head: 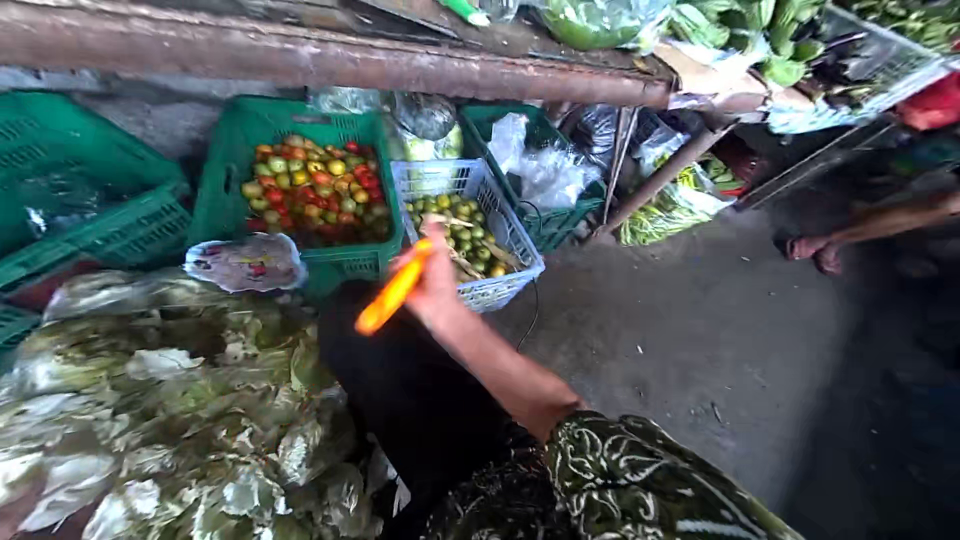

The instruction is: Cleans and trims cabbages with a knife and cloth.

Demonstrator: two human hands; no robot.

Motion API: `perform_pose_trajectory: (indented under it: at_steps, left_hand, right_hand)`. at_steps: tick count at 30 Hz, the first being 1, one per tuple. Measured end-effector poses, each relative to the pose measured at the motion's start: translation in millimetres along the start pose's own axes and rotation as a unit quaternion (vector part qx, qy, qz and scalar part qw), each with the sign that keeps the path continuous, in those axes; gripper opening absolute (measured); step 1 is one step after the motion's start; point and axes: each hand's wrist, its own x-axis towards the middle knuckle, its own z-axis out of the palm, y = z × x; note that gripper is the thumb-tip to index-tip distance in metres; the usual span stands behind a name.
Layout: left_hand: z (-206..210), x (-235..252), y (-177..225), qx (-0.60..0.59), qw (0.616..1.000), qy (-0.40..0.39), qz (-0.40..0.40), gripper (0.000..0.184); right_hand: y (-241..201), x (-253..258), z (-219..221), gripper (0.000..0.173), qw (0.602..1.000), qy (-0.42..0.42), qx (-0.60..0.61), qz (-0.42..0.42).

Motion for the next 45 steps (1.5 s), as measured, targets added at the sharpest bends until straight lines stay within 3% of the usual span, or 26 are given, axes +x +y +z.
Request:
perform_pose_trajectory:
  at_steps: [4, 7, 9, 13, 15, 17, 21, 24, 33, 37, 42, 45]
  left_hand:
    - [-1, -9, 5, 0.044, 0.999, -0.005, 0.011, 0.062]
    - [4, -18, 7, 0.070, 0.997, -0.001, 0.018, 0.070]
    - [8, -24, -3, 0.069, 0.997, -0.010, 0.023, 0.076]
    - [26, -45, -3, 0.000, 0.999, -0.022, 0.042, 0.075]
    - [31, -47, -3, -0.027, 0.995, -0.069, 0.059, 0.072]
    - [29, -44, -5, -0.033, 0.990, -0.111, 0.074, 0.077]
    - [23, -47, -10, -0.042, 0.985, -0.146, 0.085, 0.083]
    - [19, -52, -8, -0.058, 0.981, -0.161, 0.094, 0.078]
    - [9, -67, -5, -0.065, 0.981, -0.150, 0.103, 0.078]
    - [10, -70, -5, -0.059, 0.982, -0.148, 0.099, 0.080]
    - [10, -67, -8, -0.052, 0.986, -0.141, 0.079, 0.079]
    - [7, -63, -13, -0.035, 0.986, -0.146, 0.078, 0.081]
  right_hand:
    - [-89, 65, -65, 0.030, 0.979, 0.175, -0.002, -0.104]
    - [-110, 69, -94, 0.026, 0.975, 0.189, -0.106, -0.055]
    - [-108, 44, -97, 0.029, 0.968, 0.149, -0.203, 0.010]
    - [-67, 3, -52, 0.042, 0.924, -0.035, -0.344, 0.165]
    - [-34, -20, -21, 0.035, 0.878, -0.147, -0.414, 0.188]
    - [11, -41, 9, 0.017, 0.821, -0.237, -0.497, 0.150]
    - [107, -63, 44, 0.076, 0.646, -0.317, -0.694, 0.014]
    - [146, -75, 58, 0.090, 0.596, -0.319, -0.736, -0.034]
    - [176, -90, 66, 0.095, 0.542, -0.311, -0.770, -0.132]
    - [186, -91, 59, 0.085, 0.542, -0.320, -0.759, -0.166]
    - [191, -87, 56, 0.081, 0.531, -0.325, -0.768, -0.150]
    - [192, -81, 52, 0.077, 0.550, -0.342, -0.754, -0.106]
